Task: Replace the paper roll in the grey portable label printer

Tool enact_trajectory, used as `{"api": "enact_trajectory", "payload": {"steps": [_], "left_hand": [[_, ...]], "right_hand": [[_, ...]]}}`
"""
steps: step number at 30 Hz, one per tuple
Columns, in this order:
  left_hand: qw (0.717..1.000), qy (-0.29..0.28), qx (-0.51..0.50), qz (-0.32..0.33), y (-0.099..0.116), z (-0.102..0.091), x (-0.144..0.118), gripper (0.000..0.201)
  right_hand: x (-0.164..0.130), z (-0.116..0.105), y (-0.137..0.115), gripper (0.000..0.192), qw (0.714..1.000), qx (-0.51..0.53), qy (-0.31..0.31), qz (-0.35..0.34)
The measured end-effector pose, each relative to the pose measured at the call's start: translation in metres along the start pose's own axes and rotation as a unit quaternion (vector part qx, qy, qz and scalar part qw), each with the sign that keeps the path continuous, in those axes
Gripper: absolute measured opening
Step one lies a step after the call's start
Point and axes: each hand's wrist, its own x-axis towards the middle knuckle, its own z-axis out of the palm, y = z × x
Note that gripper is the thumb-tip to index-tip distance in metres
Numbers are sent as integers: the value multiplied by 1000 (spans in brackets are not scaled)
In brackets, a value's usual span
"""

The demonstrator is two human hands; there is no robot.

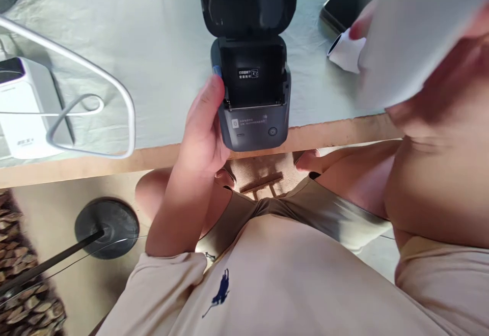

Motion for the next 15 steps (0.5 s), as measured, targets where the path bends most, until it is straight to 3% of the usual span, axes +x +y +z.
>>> {"api": "enact_trajectory", "payload": {"steps": [2,4,6,10,12,15], "left_hand": [[999,-51,-7,7,0,-5,3,37],[997,-70,-10,17,1,-7,5,40],[997,-69,-13,16,2,-6,5,42],[996,-90,-22,20,3,-1,5,47],[995,-86,-38,18,3,1,6,47],[996,-71,-57,18,3,2,6,46]], "right_hand": [[5,-5,18,25,996,41,81,-14],[9,-6,37,24,993,25,108,-41],[9,-7,52,24,985,-109,83,-101],[1,-13,67,36,903,-369,31,-219],[0,-14,71,40,882,-410,40,-227],[3,-12,79,32,901,-380,61,-201]]}}
